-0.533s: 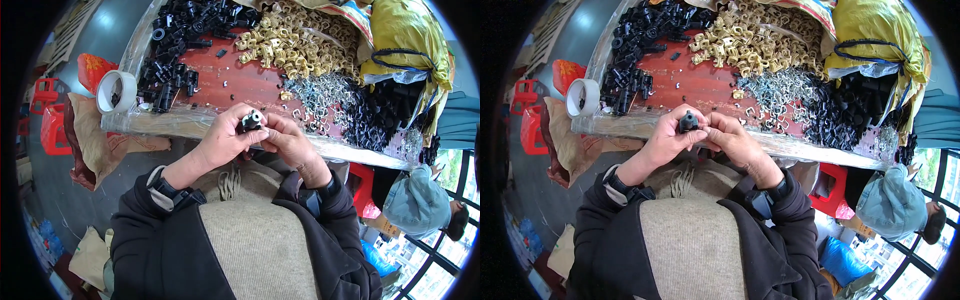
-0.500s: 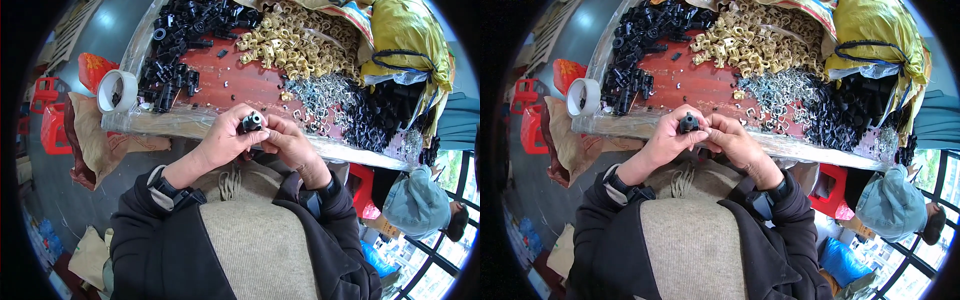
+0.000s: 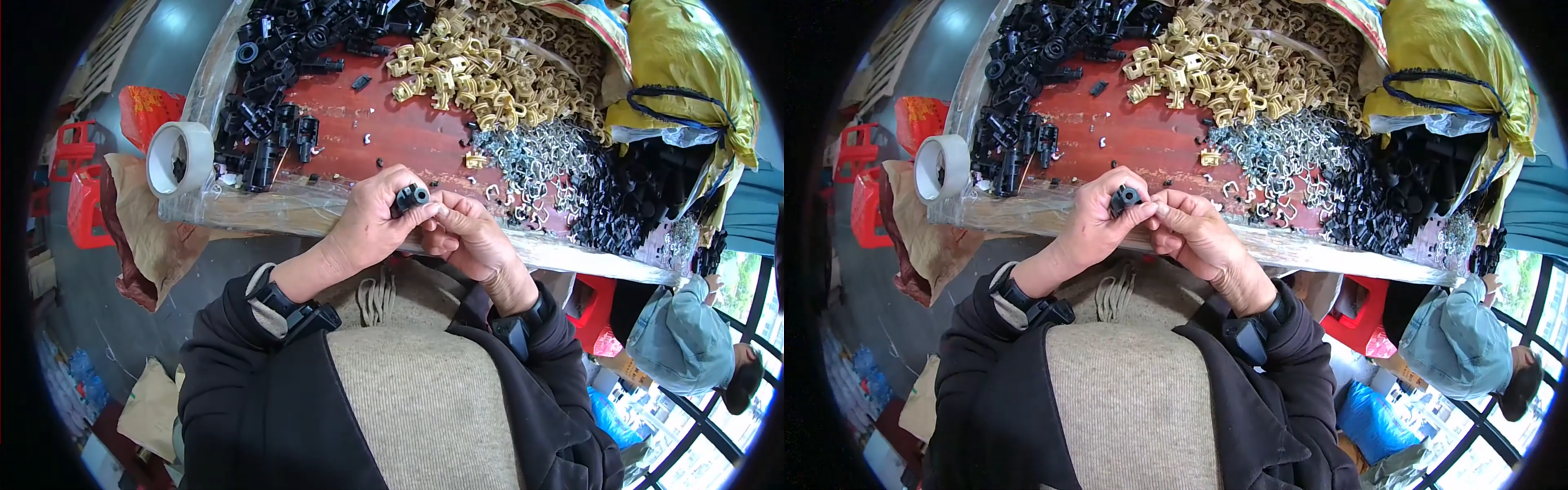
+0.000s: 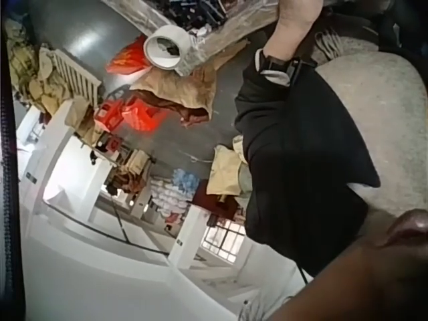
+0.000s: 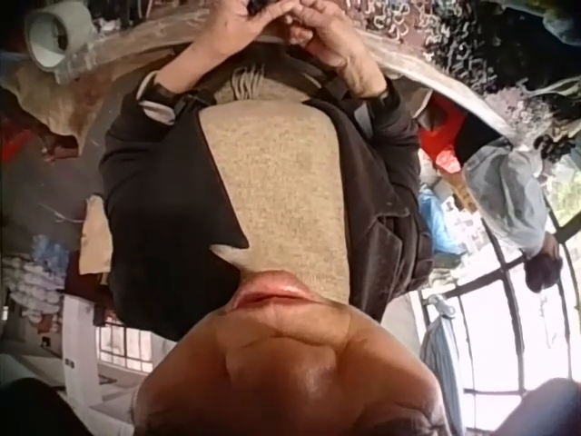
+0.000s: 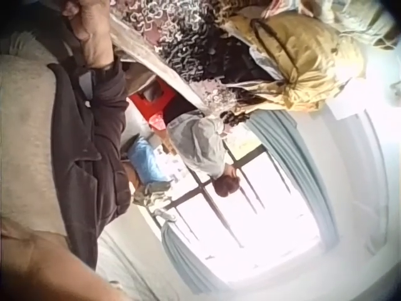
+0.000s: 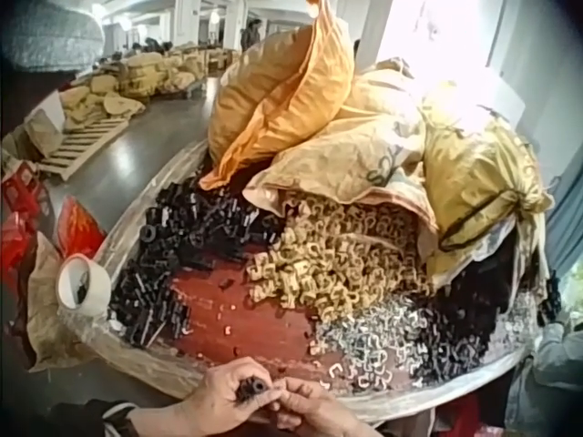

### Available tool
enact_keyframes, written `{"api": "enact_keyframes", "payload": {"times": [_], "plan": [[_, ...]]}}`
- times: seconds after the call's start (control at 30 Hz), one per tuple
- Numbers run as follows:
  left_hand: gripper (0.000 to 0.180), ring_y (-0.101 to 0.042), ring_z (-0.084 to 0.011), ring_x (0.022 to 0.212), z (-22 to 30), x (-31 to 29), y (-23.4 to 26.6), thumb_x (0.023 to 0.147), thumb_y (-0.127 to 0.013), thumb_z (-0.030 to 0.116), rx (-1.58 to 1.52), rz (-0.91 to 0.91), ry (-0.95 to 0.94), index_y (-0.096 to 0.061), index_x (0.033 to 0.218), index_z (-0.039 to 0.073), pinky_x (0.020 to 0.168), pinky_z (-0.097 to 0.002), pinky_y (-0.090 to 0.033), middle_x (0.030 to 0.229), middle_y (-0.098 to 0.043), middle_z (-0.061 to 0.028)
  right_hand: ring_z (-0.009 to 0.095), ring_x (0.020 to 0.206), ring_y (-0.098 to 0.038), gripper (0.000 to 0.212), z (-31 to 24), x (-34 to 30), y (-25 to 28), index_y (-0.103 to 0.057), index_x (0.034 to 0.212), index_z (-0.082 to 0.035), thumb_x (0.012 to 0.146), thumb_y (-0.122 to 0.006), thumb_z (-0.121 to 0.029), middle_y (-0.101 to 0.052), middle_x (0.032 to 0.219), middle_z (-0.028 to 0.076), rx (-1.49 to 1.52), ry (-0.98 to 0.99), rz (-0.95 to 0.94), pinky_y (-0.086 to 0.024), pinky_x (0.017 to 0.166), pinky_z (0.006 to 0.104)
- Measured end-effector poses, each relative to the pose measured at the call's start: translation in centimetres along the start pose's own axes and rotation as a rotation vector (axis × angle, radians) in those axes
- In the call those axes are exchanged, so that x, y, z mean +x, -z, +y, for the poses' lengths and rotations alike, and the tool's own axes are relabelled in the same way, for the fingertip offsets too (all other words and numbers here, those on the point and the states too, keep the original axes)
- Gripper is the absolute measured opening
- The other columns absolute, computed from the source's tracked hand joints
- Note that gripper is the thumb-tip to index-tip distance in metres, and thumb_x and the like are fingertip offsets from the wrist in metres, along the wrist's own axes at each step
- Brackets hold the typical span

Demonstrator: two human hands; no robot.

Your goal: Assemble small plastic components and metal pins at a factory workstation.

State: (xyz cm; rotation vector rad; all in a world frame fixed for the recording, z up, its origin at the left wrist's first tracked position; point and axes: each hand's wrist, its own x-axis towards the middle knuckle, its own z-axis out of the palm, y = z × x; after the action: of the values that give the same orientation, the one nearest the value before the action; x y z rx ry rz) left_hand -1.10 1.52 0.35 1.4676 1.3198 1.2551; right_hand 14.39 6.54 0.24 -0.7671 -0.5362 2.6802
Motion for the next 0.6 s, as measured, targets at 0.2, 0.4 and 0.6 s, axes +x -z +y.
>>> {"api": "enact_keyframes", "payload": {"times": [0.2,0.4,0.6], "plan": [[0.010,-0.044,-0.0060,0.063,0.5,0.4,-0.6,0.076,-0.058,0.009,-0.089,0.040,0.079,-0.050,0.075,0.003,0.058,-0.0204,-0.038,0.069,-0.048,-0.0002,0.005,0.049,-0.034,0.009,-0.2,-0.1,0.1,-0.050,0.086,-0.004,0.081,-0.050,-0.012,-0.049,0.072,0.001,0.017,0.098,-0.018,-0.031,0.046,0.0175],[0.010,-0.044,-0.0063,0.063,0.8,-0.4,-0.5,0.079,-0.054,0.011,-0.289,-0.065,0.306,-0.049,0.084,0.003,0.054,-0.0210,-0.038,0.074,-0.049,-0.0005,0.005,0.050,-0.036,0.010,0.5,-0.6,-0.4,-0.050,0.083,-0.003,0.081,-0.051,-0.013,-0.049,0.069,0.000,-0.192,0.223,0.063,-0.030,0.045,0.0171],[0.020,-0.050,-0.0081,0.066,1.5,-1.1,-0.2,0.082,-0.049,0.018,-0.993,-0.163,0.553,-0.046,0.095,0.003,0.053,-0.0197,-0.041,0.082,-0.051,-0.0012,0.004,0.056,-0.042,0.007,0.4,-2.4,-0.8,-0.051,0.080,-0.002,0.078,-0.055,-0.008,-0.049,0.069,0.000,-0.963,0.607,0.211,-0.032,0.046,0.0184]]}}
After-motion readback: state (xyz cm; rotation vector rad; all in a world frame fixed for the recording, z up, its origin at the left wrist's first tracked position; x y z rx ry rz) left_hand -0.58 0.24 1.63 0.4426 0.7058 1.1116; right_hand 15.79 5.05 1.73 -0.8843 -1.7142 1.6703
